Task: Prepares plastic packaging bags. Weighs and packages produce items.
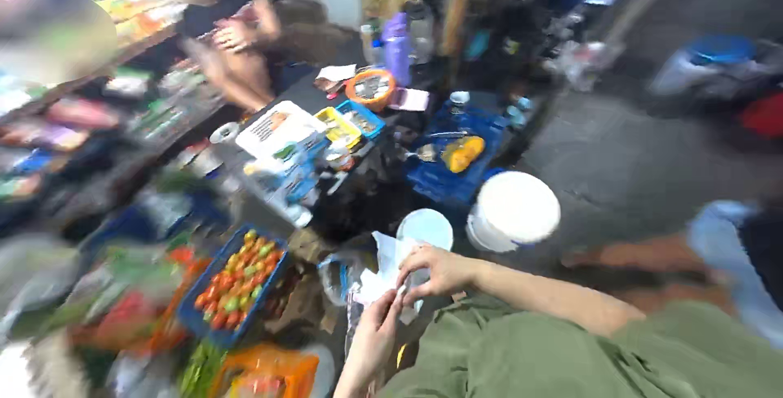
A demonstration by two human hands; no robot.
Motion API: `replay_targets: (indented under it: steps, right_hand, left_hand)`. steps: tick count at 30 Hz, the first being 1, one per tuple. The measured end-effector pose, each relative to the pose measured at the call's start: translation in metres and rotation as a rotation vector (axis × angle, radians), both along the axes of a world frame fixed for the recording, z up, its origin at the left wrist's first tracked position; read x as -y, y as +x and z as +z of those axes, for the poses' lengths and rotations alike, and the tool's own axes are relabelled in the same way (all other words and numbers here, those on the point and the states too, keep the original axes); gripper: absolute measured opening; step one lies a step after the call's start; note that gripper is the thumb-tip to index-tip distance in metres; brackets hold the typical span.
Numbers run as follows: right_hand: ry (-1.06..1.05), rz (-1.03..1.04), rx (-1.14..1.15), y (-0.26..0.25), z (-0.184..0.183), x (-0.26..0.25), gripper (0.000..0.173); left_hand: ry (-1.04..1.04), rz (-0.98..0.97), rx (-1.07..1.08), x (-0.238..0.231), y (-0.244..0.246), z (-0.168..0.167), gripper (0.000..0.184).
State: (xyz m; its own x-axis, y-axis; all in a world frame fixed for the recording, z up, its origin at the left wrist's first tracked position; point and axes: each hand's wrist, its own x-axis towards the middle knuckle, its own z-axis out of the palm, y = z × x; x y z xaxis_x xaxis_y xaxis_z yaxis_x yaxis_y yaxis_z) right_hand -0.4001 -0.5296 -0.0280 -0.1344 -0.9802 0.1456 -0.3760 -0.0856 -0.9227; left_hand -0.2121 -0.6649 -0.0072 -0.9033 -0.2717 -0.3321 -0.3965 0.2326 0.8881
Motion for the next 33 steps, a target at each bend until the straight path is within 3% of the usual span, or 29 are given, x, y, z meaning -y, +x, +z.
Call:
replay_targets:
  steps: [4, 8, 14, 18, 22, 26, 28, 33]
  right_hand:
    - [-0.02, -0.515, -0.184, 0.041, 0.011, -0.082, 0.017]
    - [0.114, -0.864, -0.144, 0.111, 0.035, -0.17, 0.016]
    - [0.1, -1.423, -0.23, 0.242, 0.037, -0.287, 0.028]
    - [0.081, -1.899, -0.507, 0.335, 0.027, -0.352, 0.032]
    - [0.25, -2.403, -0.55, 0.442, 0.037, -0.451, 0.028]
    - [0.518, -2.766, -0.334, 0.561, 0.055, -0.564, 0.03]
    - [0.645, -2.848, -0.284, 0.604, 0.062, -0.613, 0.028]
    - [1.046, -2.822, -0.496, 0.651, 0.067, -0.718, 0.023]
  left_hand:
    - [0.299, -0.373, -0.057, -0.019, -0.03, 0.011, 0.029]
    - [0.303, -0.756, 0.036, -0.075, -0.046, 0.031, 0.028]
    - [0.232, -1.254, 0.0, -0.213, -0.035, 0.04, 0.028]
    - [0.152, -1.583, -0.117, -0.314, -0.012, 0.036, 0.029]
    - [0.118, -1.725, -0.11, -0.413, 0.032, 0.031, 0.029]
    - [0.113, -1.728, 0.006, -0.516, 0.09, 0.032, 0.029]
    - [0.16, -1.704, 0.134, -0.56, 0.119, 0.035, 0.031]
    - [0.304, -1.688, 0.323, -0.659, 0.175, 0.039, 0.038]
